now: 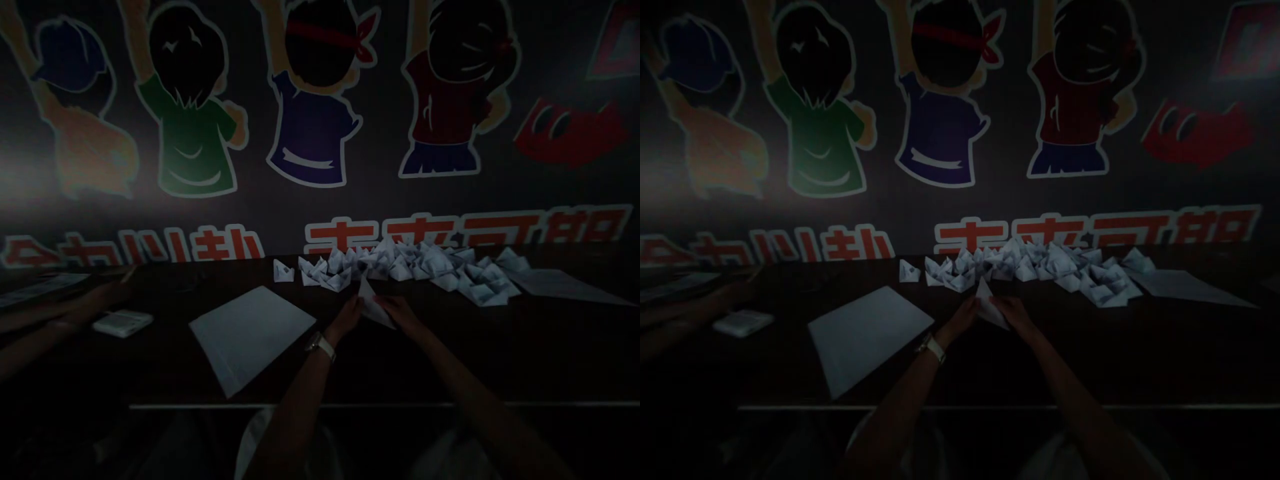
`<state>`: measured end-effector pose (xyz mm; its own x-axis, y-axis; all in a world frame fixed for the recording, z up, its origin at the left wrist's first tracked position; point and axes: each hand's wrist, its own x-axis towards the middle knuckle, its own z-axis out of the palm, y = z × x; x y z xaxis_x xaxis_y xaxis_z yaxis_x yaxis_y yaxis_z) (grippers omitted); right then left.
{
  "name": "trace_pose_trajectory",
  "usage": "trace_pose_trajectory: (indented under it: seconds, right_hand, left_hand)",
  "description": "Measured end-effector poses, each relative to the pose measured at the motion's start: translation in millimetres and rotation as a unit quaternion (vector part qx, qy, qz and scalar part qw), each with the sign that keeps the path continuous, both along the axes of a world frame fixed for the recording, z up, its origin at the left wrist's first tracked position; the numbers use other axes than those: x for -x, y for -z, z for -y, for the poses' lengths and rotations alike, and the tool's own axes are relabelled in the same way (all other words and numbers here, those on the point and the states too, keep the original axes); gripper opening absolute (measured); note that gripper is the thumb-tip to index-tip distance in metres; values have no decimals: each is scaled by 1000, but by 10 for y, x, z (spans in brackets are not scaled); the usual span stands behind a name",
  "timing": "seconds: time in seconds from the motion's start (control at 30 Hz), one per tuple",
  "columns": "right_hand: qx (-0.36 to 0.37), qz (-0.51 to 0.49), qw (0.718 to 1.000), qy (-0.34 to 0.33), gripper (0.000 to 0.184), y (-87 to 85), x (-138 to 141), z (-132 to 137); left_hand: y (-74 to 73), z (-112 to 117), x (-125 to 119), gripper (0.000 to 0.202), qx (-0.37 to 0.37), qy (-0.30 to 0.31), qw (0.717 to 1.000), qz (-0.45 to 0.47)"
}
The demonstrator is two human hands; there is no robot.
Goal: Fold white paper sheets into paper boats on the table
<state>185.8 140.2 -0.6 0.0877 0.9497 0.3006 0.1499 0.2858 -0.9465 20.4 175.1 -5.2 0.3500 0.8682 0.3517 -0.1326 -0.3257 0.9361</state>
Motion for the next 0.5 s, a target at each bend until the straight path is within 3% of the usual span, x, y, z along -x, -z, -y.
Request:
trace_pose_trajectory:
  seconds: [0.23,0.5]
  right_hand:
    - [-12,-9,999,35,36,24,17,-25]
    - [-9,-68,997,32,41,66,45,-77]
  left_hand:
    - [65,-19,-22,33,-28,7,998,-53]
    - [1,28,-19,37,-82,9,992,-91]
